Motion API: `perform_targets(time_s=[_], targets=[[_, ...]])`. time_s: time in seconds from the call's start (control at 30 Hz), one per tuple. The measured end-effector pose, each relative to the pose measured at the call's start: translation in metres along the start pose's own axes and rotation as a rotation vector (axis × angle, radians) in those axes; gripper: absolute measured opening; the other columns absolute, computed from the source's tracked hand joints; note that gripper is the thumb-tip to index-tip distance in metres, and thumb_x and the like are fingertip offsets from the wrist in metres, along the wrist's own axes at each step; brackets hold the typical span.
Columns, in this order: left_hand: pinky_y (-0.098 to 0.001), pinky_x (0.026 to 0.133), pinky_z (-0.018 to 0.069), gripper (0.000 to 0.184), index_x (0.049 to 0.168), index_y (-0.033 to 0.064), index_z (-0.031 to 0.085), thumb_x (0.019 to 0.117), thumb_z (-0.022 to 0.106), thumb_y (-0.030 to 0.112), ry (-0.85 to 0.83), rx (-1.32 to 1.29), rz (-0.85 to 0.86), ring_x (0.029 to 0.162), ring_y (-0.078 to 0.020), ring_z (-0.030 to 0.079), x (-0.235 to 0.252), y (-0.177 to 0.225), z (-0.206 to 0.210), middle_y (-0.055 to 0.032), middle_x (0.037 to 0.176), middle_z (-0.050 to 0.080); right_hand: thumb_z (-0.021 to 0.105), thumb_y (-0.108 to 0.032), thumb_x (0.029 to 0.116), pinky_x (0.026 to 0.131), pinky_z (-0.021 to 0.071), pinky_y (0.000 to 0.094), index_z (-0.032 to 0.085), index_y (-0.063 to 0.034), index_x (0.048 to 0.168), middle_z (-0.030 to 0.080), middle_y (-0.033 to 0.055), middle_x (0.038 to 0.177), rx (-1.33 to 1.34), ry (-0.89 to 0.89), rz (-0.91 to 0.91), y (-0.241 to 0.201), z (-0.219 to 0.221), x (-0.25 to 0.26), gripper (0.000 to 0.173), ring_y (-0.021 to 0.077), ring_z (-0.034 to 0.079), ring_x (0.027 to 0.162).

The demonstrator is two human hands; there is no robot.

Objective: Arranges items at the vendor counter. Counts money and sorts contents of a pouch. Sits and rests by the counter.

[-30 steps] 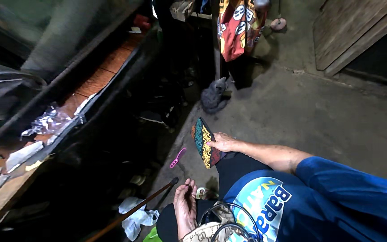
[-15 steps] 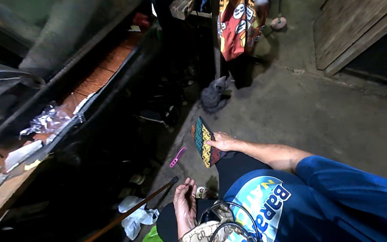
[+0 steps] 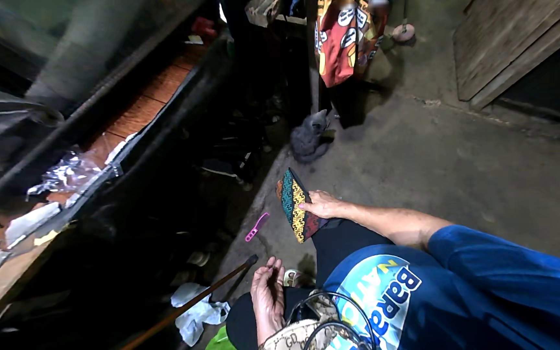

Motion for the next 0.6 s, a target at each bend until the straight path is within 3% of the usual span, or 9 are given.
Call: perform_targets(time_s=[0.6], targets=[[-0.0362, 0.075, 0.0626, 0.016, 0.094, 0.0069, 0.05, 0.0998, 0.04, -0.005, -0.004, -0.001, 0.004, 0.091, -0.0219, 0.075, -0.0004, 0.0002, -0.0001, -0.0101, 0.106, 0.074, 0.045, -0.056, 0.1046, 0.11, 0.0395, 0.0592, 0.06, 0.0035, 0.131, 0.06, 0.0251, 0.135, -0.014, -0.006, 0.003, -0.001, -0.0001, -0.001, 0.066, 0.0375, 0.054, 0.133]])
Point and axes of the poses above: each hand's wrist, its own x-axis towards the middle knuckle, its own z-axis out of the palm, y = z × x, the point moved 5 cm from there along x, towards the middle knuckle
